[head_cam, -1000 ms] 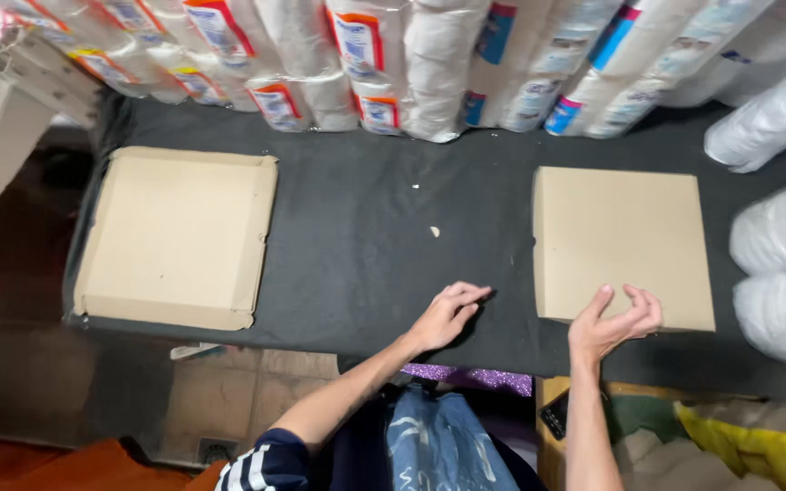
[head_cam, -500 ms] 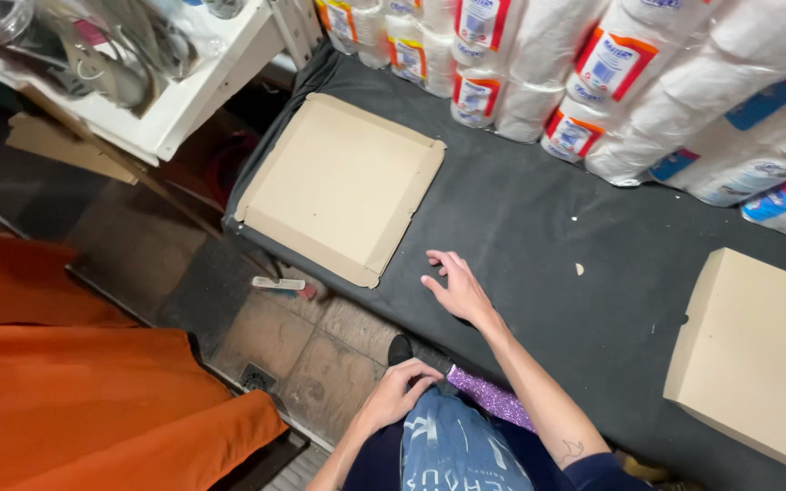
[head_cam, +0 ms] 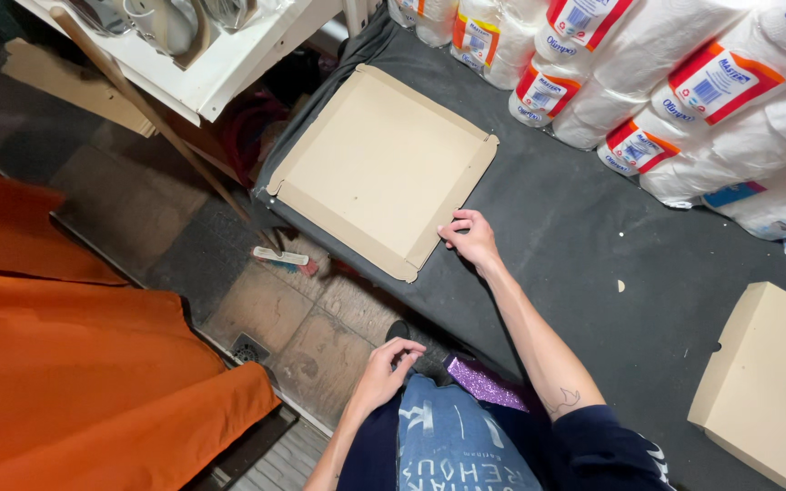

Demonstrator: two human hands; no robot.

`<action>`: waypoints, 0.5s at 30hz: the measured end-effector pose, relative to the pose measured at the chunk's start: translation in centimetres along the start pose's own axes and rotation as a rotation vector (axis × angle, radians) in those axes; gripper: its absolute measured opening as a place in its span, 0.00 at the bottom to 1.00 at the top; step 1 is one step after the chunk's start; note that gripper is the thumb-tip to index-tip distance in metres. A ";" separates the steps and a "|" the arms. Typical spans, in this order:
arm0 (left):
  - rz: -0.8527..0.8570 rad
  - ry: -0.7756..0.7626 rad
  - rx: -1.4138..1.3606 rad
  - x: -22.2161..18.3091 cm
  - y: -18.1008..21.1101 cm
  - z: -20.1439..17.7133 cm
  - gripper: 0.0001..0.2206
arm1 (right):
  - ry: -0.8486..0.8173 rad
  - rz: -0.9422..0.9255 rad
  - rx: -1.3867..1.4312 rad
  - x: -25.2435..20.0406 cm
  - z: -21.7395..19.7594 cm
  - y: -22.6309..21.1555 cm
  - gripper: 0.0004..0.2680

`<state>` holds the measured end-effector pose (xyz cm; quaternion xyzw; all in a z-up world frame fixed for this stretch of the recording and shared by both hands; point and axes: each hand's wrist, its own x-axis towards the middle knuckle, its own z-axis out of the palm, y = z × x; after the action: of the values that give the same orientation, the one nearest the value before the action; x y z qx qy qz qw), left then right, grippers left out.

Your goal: The person assembles cardboard pizza boxes by folding the pre-scored flaps and stacking the finished boxes on a work surface.

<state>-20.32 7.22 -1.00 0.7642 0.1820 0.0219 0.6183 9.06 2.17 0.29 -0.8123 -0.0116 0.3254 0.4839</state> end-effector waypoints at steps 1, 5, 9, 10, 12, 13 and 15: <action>-0.001 -0.004 -0.005 0.4 -0.2 -0.3 0.08 | 0.004 0.004 -0.003 0.1 0.1 -0.1 0.20; -0.019 -0.042 -0.009 2.1 -0.4 -1.4 0.09 | -0.002 0.076 0.125 0.8 0.5 0.0 0.21; 0.008 -0.053 -0.046 3.7 -0.7 -2.8 0.09 | -0.029 -0.004 0.167 -0.3 -0.1 -0.8 0.25; 0.004 -0.057 -0.049 4.0 -1.2 -2.9 0.09 | -0.027 0.002 0.166 -0.3 0.1 -0.8 0.25; 0.015 -0.060 -0.044 4.7 -2.2 -3.1 0.09 | -0.024 0.029 0.165 -0.2 0.3 -0.8 0.25; 0.014 -0.067 -0.045 4.9 -2.1 -3.3 0.09 | -0.019 0.033 0.166 -0.2 0.4 -0.6 0.25; 0.025 -0.062 -0.039 5.4 -1.9 -3.7 0.09 | -0.042 0.046 0.219 -0.2 0.5 -0.4 0.26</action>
<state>-16.76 12.67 -2.97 0.7546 0.1528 0.0092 0.6381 8.76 2.71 0.50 -0.7476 0.0324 0.3529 0.5617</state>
